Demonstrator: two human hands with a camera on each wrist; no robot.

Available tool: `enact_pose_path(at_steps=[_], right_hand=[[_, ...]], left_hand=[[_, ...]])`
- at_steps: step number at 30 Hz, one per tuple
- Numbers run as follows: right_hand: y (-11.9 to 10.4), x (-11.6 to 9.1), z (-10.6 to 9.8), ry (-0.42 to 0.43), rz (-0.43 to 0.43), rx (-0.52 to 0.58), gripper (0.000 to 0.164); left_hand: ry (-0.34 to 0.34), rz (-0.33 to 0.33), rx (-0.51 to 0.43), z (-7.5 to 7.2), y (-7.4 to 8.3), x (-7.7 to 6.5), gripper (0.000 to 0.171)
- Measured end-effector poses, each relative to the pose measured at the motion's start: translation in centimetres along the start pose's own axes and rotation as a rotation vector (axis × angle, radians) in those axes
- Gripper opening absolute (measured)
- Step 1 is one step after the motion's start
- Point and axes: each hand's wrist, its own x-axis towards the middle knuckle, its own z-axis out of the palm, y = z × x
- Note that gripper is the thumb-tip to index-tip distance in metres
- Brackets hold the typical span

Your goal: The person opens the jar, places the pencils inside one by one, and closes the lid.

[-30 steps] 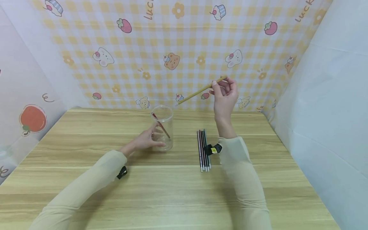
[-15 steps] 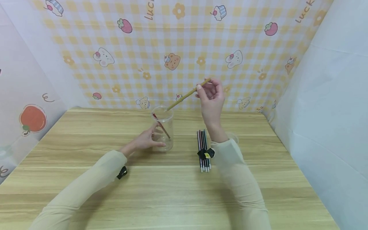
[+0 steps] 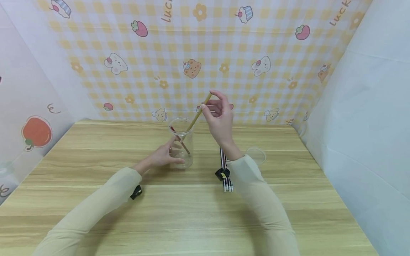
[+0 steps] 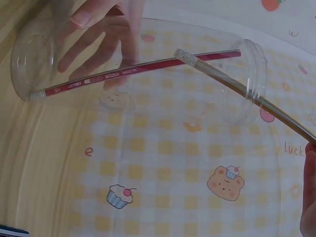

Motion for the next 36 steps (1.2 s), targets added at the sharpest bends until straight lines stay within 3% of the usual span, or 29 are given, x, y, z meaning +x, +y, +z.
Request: enact_pose_path(at_steps=[6,15,22,24,28,32,36], right_hand=[[-1.0,-0.1,1.0,-0.049,0.097,-0.065,0.036],[-0.6,0.1,2.2,-0.227,0.108,-0.21,0.034],[-0.4,0.0,2.8,-0.376,0.036,-0.256,0.034],[-0.4,-0.1,3.0,-0.414,0.019,-0.276,0.034],[-0.2,-0.5,3.3,-0.469,0.016,-0.282,0.034],[0.0,-0.7,3.5,-0.472,-0.002,-0.247,0.031],[0.1,-0.7,3.6,-0.468,-0.019,-0.232,0.03]], left_hand=[[-0.017,-0.028,-0.003,-0.3,2.1,-1.0,0.077],[-0.007,-0.026,-0.013,-0.3,2.2,-1.0,0.078],[0.033,-0.005,0.019,0.3,-1.5,0.8,0.084],[0.034,0.002,0.023,0.3,-1.9,1.0,0.085],[0.015,0.015,-0.013,0.1,-0.7,0.3,0.084],[-0.004,0.016,-0.032,-0.2,1.1,-0.5,0.079],[0.002,0.021,-0.03,-0.2,1.1,-0.5,0.079]])
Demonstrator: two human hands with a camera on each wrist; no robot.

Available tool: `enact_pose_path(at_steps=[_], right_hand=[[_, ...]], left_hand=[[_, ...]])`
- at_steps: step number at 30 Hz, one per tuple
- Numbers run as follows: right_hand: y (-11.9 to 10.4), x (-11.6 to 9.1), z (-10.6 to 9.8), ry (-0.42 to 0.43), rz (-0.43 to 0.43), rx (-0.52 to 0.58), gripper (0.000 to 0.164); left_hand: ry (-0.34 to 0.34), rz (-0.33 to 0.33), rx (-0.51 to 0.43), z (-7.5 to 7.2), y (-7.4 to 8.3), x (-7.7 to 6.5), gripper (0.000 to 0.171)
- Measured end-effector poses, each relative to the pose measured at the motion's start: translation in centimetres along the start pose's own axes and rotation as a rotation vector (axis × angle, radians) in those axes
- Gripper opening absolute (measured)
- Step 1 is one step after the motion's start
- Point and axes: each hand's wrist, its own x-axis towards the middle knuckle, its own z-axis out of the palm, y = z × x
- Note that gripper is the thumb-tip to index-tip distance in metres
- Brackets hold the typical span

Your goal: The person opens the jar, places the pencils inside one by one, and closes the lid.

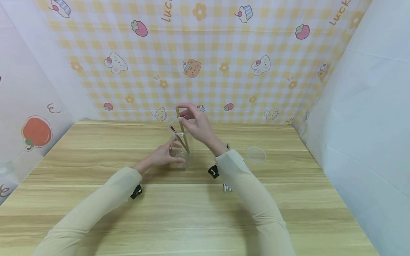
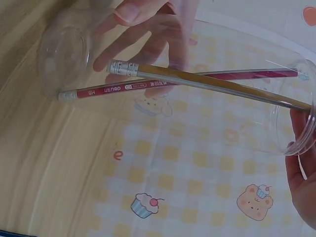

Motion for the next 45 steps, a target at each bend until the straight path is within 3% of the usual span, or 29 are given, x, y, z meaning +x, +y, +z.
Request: enact_pose_path(at_steps=[6,10,17,33,41,45], right_hand=[[0.6,-0.1,0.2,-0.03,0.049,0.009,0.026],[2.2,-0.2,0.3,-0.062,0.106,-0.014,0.024],[3.5,-0.2,0.5,-0.126,0.107,-0.033,0.024],[3.5,0.0,0.3,-0.21,0.06,-0.024,0.022],[3.8,0.0,0.1,-0.25,0.083,-0.035,0.018],[2.8,0.1,-0.1,-0.261,0.059,-0.051,0.016]], left_hand=[[0.02,0.009,0.038,0.4,-2.6,1.1,0.085],[0.031,-0.012,0.042,0.5,-3.3,1.5,0.086],[0.036,-0.031,0.045,0.5,-3.1,1.5,0.084],[0.036,-0.046,0.035,0.4,-3.1,1.5,0.084],[0.033,-0.04,0.045,0.4,-3.2,1.7,0.083],[0.036,-0.041,0.052,0.4,-3.3,1.7,0.083]])
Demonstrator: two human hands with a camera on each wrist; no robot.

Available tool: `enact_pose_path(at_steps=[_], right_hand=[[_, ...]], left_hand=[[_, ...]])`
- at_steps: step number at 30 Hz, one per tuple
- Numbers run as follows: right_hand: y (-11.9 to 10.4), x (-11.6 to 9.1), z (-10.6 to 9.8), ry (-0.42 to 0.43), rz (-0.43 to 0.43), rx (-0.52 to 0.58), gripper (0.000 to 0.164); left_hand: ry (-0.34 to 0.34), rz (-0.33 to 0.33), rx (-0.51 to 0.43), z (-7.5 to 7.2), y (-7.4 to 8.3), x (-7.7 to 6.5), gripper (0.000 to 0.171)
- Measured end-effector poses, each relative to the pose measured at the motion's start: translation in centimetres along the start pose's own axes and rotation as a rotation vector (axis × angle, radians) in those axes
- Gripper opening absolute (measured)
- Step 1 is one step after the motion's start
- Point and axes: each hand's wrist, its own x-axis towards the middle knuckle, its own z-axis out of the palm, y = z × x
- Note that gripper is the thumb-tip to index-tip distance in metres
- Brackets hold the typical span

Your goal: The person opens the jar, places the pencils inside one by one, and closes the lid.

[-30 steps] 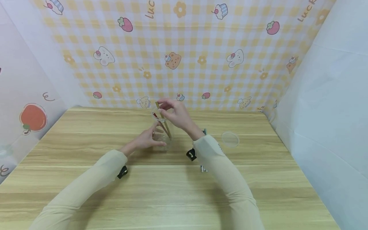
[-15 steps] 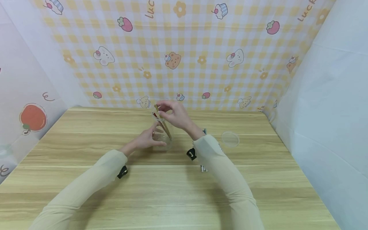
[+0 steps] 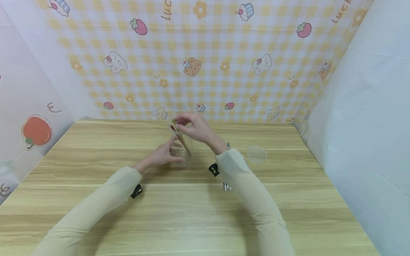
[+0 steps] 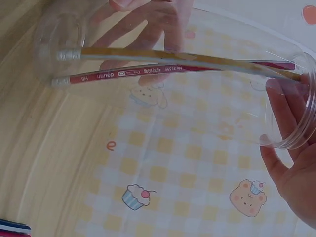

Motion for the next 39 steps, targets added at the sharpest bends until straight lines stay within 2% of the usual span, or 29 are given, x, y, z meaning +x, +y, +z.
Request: enact_pose_path(at_steps=[4,6,8,11,16,22,26,34,39], right_hand=[[-1.2,-0.1,-0.1,0.002,-0.013,-0.014,0.017],[-1.9,-0.2,-0.2,0.023,0.007,-0.012,0.018],[-3.0,-0.3,-0.3,0.067,0.031,-0.003,0.017],[-3.2,-0.4,-0.5,0.149,0.081,0.007,0.016],[-2.5,-0.8,-1.3,0.265,0.142,0.094,0.017],[-1.3,-1.5,-2.4,0.319,0.154,0.208,0.018],[-0.4,-2.0,-3.0,0.351,0.149,0.231,0.017],[1.4,-3.7,-3.8,0.356,0.228,0.215,0.019],[2.9,-4.8,-3.9,0.334,0.294,0.26,0.02]], left_hand=[[0.007,-0.007,0.014,0.0,0.0,0.0,0.085],[0.007,-0.009,0.013,0.0,0.0,-0.1,0.085],[0.006,-0.017,0.008,0.0,0.0,-0.1,0.085],[0.005,-0.023,-0.001,0.0,0.1,-0.1,0.085],[0.01,-0.03,-0.007,0.1,0.2,0.0,0.084],[0.009,-0.04,0.004,0.1,0.3,-0.1,0.086],[0.005,-0.041,0.006,0.0,0.3,-0.2,0.085],[-0.007,-0.04,-0.014,0.0,0.5,-0.3,0.085],[0.001,-0.04,-0.008,0.1,0.3,-0.2,0.085]])
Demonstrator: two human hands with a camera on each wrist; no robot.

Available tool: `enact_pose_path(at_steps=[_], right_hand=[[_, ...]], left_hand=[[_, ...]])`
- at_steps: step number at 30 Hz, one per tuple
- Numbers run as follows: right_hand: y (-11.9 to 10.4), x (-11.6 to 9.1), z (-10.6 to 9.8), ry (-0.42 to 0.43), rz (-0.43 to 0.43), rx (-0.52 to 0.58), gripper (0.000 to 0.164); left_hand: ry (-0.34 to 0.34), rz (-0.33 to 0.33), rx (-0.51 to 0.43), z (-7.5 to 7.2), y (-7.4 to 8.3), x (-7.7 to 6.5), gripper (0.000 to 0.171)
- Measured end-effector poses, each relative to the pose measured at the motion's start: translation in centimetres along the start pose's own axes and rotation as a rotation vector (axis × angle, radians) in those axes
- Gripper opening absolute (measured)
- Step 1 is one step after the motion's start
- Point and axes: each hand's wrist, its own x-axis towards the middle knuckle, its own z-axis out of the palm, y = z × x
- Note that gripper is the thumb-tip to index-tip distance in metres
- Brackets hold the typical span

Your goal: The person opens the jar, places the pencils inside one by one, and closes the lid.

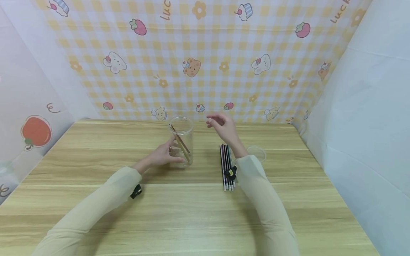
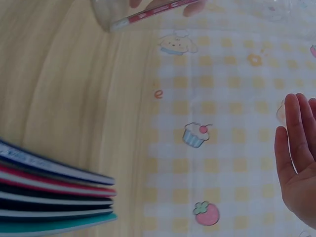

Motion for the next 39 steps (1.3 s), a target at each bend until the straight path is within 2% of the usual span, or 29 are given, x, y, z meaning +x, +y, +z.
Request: enact_pose_path(at_steps=[5,11,16,20,23,27,30,39], right_hand=[[2.6,-0.4,-0.9,0.003,0.07,0.022,0.021],[5.0,-1.0,-1.9,0.013,0.156,-0.023,0.026],[5.9,-1.5,-2.6,-0.02,0.243,-0.104,0.027],[6.5,-1.9,-3.1,-0.058,0.323,-0.119,0.027],[6.6,-2.2,-3.3,-0.072,0.391,-0.109,0.027],[7.3,-2.5,-3.7,-0.074,0.483,-0.123,0.032],[8.1,-2.7,-4.1,-0.07,0.531,-0.155,0.035],[8.6,-3.5,-4.6,-0.075,0.609,-0.268,0.027]], left_hand=[[0.001,0.009,0.001,0.0,0.0,0.0,0.088],[-0.001,0.006,0.004,0.0,0.1,-0.1,0.085],[-0.01,0.012,0.006,-0.1,0.1,-0.1,0.087],[-0.023,0.018,-0.011,-0.1,0.3,-0.1,0.09],[-0.041,0.011,-0.033,-0.5,1.7,-0.9,0.087],[-0.034,0.008,-0.031,-0.4,1.6,-0.9,0.086],[-0.01,0.009,-0.015,-0.1,0.1,-0.1,0.088],[-0.006,0.023,-0.001,0.0,0.1,-0.1,0.089]])
